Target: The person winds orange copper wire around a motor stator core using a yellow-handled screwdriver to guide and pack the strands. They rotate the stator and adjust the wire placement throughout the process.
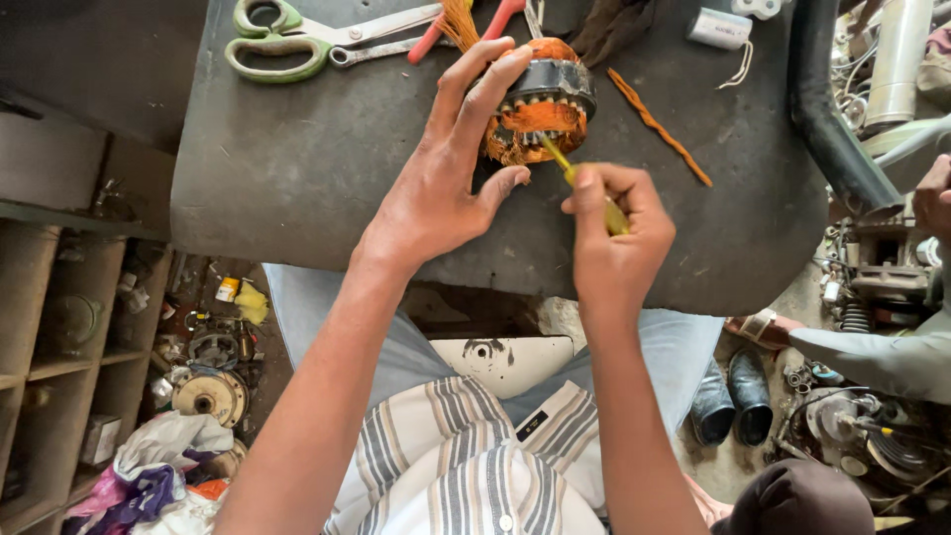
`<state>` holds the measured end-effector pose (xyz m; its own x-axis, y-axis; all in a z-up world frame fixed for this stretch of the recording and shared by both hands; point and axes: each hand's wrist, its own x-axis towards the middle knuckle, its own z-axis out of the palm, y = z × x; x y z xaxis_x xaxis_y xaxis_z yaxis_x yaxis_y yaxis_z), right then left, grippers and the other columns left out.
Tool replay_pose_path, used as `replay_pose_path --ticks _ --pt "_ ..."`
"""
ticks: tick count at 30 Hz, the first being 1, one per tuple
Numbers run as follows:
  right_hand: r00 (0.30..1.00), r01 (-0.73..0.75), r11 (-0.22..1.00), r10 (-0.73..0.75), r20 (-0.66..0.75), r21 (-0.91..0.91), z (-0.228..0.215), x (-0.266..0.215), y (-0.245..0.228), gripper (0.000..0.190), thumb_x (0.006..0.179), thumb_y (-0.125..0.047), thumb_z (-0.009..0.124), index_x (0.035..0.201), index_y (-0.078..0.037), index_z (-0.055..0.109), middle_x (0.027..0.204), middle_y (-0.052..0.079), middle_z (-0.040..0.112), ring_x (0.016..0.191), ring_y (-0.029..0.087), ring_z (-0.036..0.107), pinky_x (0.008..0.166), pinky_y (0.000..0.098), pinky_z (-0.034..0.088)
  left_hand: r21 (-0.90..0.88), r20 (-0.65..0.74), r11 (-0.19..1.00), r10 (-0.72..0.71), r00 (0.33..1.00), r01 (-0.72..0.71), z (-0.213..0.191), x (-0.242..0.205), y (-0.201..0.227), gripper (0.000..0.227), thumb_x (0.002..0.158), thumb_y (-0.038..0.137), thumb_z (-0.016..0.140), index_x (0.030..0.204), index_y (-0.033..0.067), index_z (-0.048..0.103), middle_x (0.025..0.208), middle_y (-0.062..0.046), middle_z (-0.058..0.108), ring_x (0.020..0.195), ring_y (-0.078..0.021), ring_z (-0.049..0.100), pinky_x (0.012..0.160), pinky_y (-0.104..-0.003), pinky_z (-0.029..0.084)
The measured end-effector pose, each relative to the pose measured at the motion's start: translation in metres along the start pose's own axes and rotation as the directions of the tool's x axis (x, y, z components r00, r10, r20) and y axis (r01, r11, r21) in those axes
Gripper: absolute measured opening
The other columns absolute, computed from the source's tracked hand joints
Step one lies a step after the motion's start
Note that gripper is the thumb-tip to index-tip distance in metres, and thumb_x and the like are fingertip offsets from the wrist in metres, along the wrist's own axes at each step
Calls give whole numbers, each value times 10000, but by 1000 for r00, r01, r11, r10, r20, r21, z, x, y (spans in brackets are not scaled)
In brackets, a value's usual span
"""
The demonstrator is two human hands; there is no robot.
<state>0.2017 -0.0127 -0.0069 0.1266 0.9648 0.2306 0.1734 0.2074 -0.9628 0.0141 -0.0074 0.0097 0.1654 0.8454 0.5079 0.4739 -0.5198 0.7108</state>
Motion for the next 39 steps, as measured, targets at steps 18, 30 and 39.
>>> replay_pose_path --ticks 18,30,39 --pt "994 114 989 -114 4 -99 15 -3 -8 141 1070 -163 689 1087 -23 697 880 15 716 806 63 663 744 240 535 -43 -44 999 23 999 -25 -2 1 -2 886 870 -96 813 1561 151 316 1611 -77 354 1558 -306 376 1315 -386 372" --pt "990 94 995 -98 102 42 -17 -14 -3 301 1024 -147 695 1291 -26 629 1081 46 709 975 71 649 874 231 524 52 -57 999 11 998 -8 0 5 7 930 853 -5 873 1594 128 326 1615 -126 368 1544 -356 382 1324 -440 371" --pt "994 45 999 -45 99 2 -15 7 -17 286 1082 -294 682 1191 -50 578 871 -48 503 787 66 462 700 259 420 99 -173 990 -79 982 97 24 -11 39 932 859 -13 720 1636 52 210 1609 -230 343 1472 -442 380 1264 -518 317"
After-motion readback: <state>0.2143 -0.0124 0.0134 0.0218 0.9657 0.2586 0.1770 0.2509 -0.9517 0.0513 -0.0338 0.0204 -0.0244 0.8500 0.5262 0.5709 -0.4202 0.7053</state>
